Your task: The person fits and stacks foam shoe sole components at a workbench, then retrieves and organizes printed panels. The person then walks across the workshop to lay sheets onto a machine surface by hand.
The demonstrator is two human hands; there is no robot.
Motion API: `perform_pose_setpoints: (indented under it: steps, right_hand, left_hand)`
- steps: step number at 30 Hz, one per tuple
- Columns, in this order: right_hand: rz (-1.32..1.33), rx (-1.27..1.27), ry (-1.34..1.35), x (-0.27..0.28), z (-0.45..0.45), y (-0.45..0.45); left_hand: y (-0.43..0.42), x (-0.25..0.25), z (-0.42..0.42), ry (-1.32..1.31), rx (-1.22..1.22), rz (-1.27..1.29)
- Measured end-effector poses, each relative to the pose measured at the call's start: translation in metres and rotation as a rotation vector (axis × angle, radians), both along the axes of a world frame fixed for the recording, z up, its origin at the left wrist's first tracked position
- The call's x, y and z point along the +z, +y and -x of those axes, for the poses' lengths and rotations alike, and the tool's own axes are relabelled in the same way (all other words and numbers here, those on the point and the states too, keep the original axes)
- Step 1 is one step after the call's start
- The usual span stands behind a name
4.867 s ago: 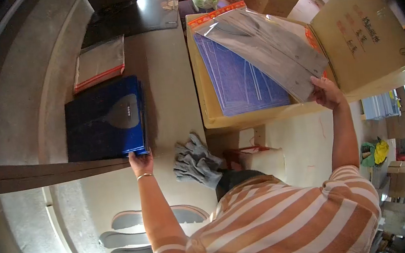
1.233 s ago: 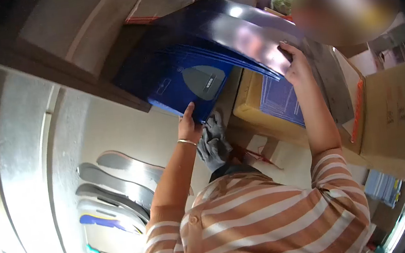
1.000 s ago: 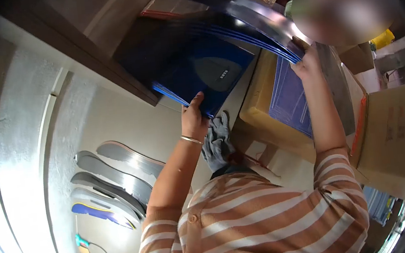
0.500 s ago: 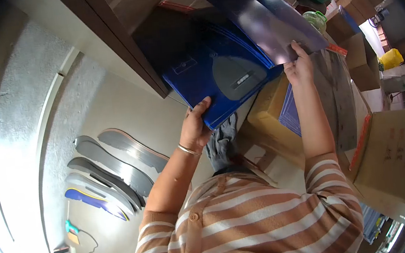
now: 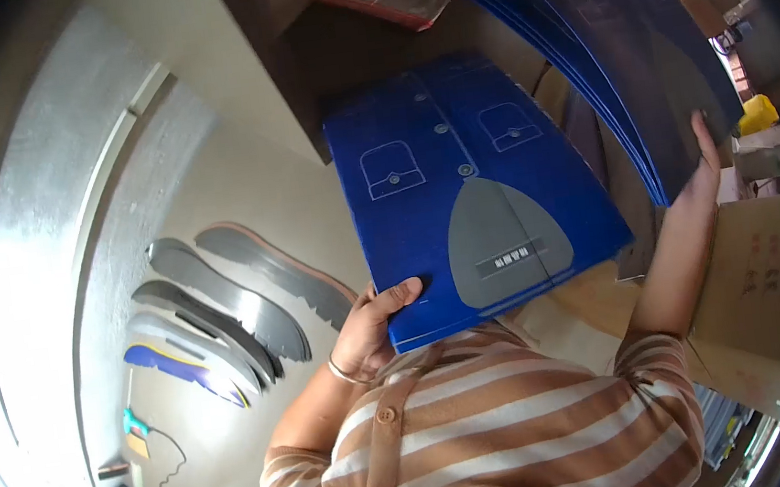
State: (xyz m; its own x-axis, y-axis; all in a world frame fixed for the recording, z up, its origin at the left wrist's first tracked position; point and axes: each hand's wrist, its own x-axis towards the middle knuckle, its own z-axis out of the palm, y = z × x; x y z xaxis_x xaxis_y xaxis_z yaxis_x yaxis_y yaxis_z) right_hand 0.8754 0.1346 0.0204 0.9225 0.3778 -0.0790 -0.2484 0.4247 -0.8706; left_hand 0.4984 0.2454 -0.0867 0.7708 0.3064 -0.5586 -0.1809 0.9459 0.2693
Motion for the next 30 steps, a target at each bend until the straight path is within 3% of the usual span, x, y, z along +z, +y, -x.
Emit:
perform_pose_setpoints:
  steps: [4,8,11,13,16,21,26,30]
  right_hand:
    - [0.033,0.120,0.004,0.004,0.020,-0.041]
    - [0.030,0.073,0.035,-0.002,0.054,-0.055]
    - [-0.128,0.207,0.178,-0.020,0.058,-0.046]
    - [-0.206,0.159,0.128,-0.034,0.079,-0.031]
    - [-0.241,0.155,0.022,-0.047,0.105,-0.010]
    - [-0.168,0.183,0.117,-0.065,0.140,0.013]
    - [-0.018,0.159,0.238,-0.108,0.178,0.057]
    - [-0.047,0.207,0.309,-0.179,0.189,0.102]
  left_hand:
    - [-0.013,0.031,0.044,-0.062,-0.054,-0.115]
    - [-0.030,0.061,0.100,-0.071,-0.152,-0.276]
    - [-0.049,0.091,0.137,0.061,-0.156,-0.392]
    - [-0.064,0.100,0.168,0.137,-0.150,-0.451]
    - [-0.096,0.116,0.208,0.224,0.049,-0.456]
    - [-0.141,0.112,0.280,0.401,0.259,-0.557]
    - [-0.164,0.104,0.303,0.509,0.572,-0.680]
    - [-0.167,0.093,0.315,0.609,0.728,-0.745]
